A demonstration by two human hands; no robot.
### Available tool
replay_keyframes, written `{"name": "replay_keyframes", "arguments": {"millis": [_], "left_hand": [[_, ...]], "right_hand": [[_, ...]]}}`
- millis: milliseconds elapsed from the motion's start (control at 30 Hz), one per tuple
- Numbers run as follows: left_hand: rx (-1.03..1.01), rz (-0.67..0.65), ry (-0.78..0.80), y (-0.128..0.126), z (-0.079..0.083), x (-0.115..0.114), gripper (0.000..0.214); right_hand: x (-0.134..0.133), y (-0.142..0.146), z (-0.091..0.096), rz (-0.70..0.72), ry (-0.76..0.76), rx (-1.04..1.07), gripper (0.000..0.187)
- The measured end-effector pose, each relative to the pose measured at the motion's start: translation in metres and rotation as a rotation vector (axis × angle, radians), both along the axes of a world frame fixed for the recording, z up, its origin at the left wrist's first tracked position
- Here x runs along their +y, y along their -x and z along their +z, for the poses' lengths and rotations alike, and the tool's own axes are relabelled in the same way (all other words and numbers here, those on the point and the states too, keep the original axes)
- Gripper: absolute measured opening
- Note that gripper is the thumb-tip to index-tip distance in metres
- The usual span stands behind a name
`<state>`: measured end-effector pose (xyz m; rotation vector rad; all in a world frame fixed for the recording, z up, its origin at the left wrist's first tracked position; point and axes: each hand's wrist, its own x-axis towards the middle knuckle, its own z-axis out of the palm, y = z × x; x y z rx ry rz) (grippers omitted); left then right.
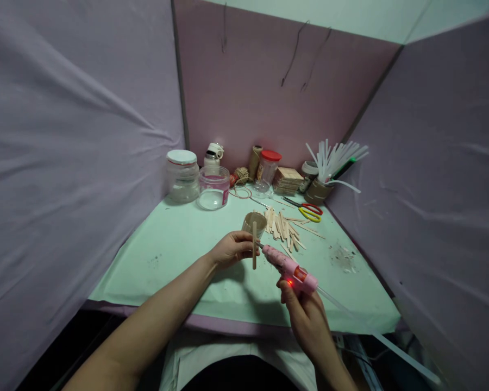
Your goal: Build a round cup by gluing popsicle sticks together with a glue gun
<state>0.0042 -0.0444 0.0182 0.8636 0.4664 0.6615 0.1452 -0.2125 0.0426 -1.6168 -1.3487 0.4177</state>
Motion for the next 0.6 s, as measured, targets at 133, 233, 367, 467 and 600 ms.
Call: {"name": "replay_keyframes", "arguments": {"millis": [133,233,367,467,600], "left_hand": [[0.007,0.008,-0.003,-0.0002,-0.0001,0.0002,0.039],[0.003,0.006,-0.005,0.0001,-0.0005,0.0004,0.039],[0.003,0.016,-0.001,0.0007,0.0014,0.0,0.038],[0.009,0.033,0.007,0.0009,0.0042,-0.0002,0.04],[0.006,0.048,0.011,0.0012,0.0051,0.0005,0.04]], "right_hand": [[-0.0006,0.0001,-0.0016,-0.007,0.011,-0.01,0.052],[-0.0009,0.0002,-0.0017,-0.008,0.01,-0.015,0.049],[-0.0008,0.0002,-0.0009,0.0,0.013,-0.01,0.046],[-0.0011,0.0,-0.0019,-0.009,0.01,-0.013,0.044],[-0.0025,-0.0007,-0.0054,-0.002,0.01,-0.032,0.044]]}}
